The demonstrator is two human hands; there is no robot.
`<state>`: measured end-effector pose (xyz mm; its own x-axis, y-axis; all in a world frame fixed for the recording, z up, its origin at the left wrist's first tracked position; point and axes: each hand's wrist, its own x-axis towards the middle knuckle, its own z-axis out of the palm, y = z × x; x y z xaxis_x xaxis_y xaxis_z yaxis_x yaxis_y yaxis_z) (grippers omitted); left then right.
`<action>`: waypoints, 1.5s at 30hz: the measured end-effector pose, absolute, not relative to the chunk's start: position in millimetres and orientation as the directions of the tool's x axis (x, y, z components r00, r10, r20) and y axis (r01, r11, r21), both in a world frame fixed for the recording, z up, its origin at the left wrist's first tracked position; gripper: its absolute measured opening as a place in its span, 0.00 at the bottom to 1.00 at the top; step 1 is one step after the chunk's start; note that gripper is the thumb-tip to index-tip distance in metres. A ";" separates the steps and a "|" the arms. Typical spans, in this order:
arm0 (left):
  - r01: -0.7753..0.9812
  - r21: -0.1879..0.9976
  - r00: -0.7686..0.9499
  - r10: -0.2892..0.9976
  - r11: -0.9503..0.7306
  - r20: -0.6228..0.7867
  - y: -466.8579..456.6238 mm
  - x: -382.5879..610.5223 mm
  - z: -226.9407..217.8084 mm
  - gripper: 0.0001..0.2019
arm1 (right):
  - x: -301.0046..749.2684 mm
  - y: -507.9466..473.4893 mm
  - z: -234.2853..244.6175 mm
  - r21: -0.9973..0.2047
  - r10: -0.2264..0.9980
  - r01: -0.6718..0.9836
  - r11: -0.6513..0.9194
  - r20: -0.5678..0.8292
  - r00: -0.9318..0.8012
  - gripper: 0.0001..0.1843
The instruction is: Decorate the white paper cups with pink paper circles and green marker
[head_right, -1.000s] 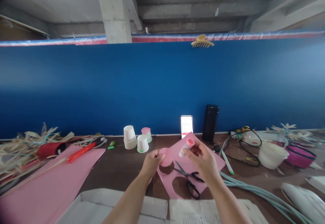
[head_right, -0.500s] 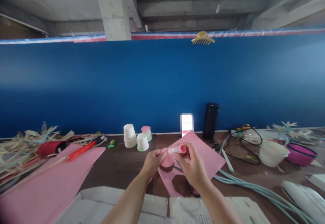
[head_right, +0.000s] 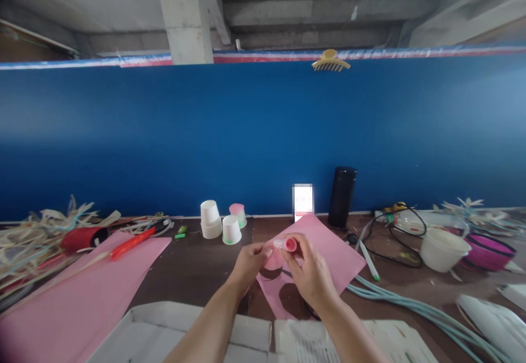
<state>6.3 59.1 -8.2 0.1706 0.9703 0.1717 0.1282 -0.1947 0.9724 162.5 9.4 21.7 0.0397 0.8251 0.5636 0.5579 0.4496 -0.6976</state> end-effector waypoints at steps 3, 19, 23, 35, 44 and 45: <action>0.121 0.974 0.170 0.970 -0.194 0.172 59.2 6.2 -7.8 0.13 | 163.0 9.2 22.1 -0.690 0.827 0.577 0.437 0.560 0.044 0.11; 0.144 0.973 0.184 0.971 -0.183 0.155 59.0 5.2 -7.5 0.11 | 161.8 11.6 18.6 -0.670 0.818 0.630 0.392 0.567 0.094 0.10; 0.173 0.970 0.163 0.976 -0.171 0.143 58.9 4.7 -6.7 0.11 | 158.7 9.5 20.4 -0.690 0.798 0.593 0.416 0.589 0.125 0.11; 0.178 0.966 0.082 0.981 -0.190 0.177 63.5 3.3 -10.3 0.11 | 153.6 8.6 20.1 -0.832 0.828 0.354 0.428 0.517 0.216 0.15; 0.219 0.958 0.040 0.983 -0.185 0.181 60.5 3.1 -0.3 0.11 | 153.7 13.4 22.8 -0.916 0.842 0.104 0.388 0.398 0.363 0.17; 0.230 0.954 0.035 0.982 -0.190 0.187 60.8 2.8 -0.4 0.11 | 154.4 14.4 22.7 -0.913 0.828 0.093 0.398 0.401 0.393 0.17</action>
<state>2.8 60.8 -0.4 0.0351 0.9817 0.1874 0.2301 -0.1904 0.9544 154.4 14.4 22.7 0.3926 0.8278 0.4008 0.0933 0.3977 -0.9128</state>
